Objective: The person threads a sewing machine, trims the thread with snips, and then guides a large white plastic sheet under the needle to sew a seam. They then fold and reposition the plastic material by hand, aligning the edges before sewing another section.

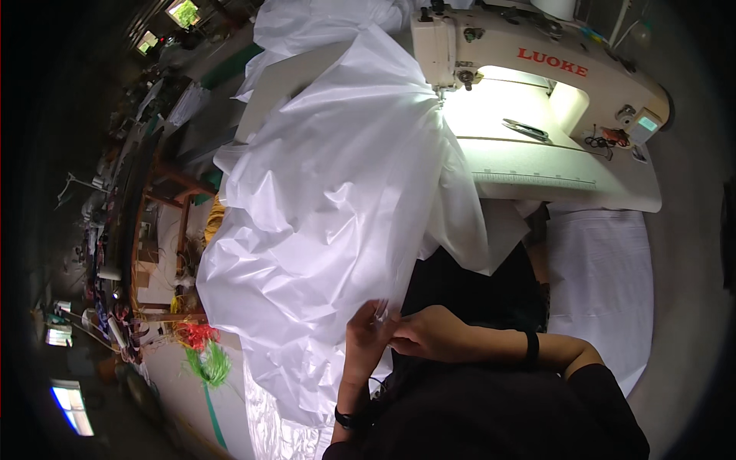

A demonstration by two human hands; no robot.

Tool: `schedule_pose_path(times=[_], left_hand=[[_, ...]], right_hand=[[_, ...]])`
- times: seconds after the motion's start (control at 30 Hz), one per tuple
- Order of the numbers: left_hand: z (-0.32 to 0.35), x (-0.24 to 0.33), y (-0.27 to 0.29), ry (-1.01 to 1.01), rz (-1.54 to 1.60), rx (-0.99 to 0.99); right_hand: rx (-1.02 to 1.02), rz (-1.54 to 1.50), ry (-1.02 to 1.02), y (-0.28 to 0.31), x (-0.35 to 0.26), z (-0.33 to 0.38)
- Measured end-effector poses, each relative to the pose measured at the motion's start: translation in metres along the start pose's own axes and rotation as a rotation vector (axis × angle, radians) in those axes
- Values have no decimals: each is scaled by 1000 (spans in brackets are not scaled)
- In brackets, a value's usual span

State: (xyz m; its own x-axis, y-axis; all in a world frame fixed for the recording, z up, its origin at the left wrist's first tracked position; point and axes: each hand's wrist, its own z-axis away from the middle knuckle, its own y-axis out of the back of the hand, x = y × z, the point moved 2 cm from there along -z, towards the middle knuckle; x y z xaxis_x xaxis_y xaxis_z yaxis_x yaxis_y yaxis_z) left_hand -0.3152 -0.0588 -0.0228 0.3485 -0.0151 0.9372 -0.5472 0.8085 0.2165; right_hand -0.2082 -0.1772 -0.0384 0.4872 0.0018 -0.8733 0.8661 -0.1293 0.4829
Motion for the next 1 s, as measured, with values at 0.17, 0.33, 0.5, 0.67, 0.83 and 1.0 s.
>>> schedule_pose_path(times=[0.17, 0.33, 0.5, 0.67, 0.83, 1.0], left_hand=[[6, 3, -10, -87, -140, 200], [5, 7, -23, -153, -67, 115], [6, 36, -34, -448, -344, -21], [13, 53, -52, -663, -502, -137], [12, 50, -66, -637, -600, -197], [10, 45, -66, -484, -454, -293]], right_hand=[[244, 161, 80, 41, 13, 46], [617, 724, -390, 89, 62, 84], [482, 337, -60, 57, 46, 81], [427, 138, -193, 59, 14, 84], [405, 133, -208, 66, -5, 98], [397, 269, 95, 51, -17, 103]])
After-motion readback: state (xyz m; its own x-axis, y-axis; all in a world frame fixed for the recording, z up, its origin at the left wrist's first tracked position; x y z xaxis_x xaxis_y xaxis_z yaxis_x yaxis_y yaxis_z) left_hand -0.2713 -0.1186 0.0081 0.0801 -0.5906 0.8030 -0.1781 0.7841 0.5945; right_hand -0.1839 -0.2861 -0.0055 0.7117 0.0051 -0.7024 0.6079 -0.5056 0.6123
